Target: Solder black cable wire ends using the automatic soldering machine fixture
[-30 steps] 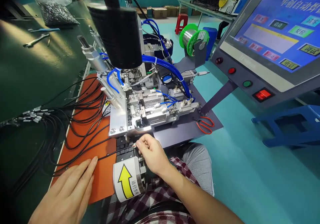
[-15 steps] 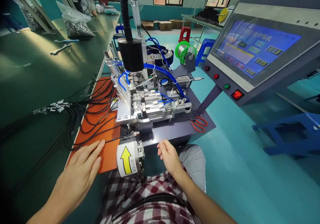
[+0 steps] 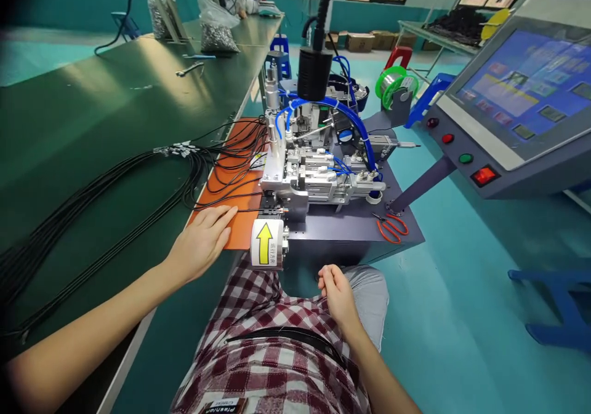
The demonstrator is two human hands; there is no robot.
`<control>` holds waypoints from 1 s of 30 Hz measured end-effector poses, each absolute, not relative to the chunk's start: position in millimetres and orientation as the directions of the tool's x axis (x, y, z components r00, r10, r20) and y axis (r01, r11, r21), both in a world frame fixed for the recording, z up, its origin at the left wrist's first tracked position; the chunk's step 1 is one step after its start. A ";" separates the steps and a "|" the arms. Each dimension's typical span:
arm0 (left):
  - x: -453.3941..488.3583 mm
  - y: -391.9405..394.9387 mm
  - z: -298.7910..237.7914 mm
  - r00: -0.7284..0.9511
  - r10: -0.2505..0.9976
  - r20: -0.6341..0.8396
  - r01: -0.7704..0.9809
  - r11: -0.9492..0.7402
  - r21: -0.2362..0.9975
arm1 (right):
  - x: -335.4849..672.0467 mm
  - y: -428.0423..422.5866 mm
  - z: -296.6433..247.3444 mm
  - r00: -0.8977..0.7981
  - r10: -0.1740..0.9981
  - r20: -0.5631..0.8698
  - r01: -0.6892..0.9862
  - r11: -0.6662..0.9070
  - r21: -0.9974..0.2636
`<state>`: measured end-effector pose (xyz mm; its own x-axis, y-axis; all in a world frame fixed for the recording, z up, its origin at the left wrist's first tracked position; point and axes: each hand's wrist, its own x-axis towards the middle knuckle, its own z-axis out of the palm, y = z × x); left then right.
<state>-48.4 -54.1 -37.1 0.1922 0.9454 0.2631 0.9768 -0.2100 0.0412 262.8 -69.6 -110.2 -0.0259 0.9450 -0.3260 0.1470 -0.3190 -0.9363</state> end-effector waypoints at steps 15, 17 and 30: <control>-54.7 -54.2 -43.0 0.211 0.914 0.347 0.963 -0.255 0.084 | 254.2 -66.3 -116.4 -0.021 0.953 -0.303 0.125 -0.298 -0.946; -59.2 -42.2 -42.9 0.223 0.911 0.346 0.958 -0.270 0.093 | 254.4 -64.9 -120.5 -0.011 0.950 -0.311 0.120 -0.308 -0.944; -65.5 0.2 -35.1 0.161 0.923 0.349 0.964 -0.223 0.146 | 253.2 -75.9 -150.7 -0.028 0.910 -0.413 0.119 -0.407 -0.906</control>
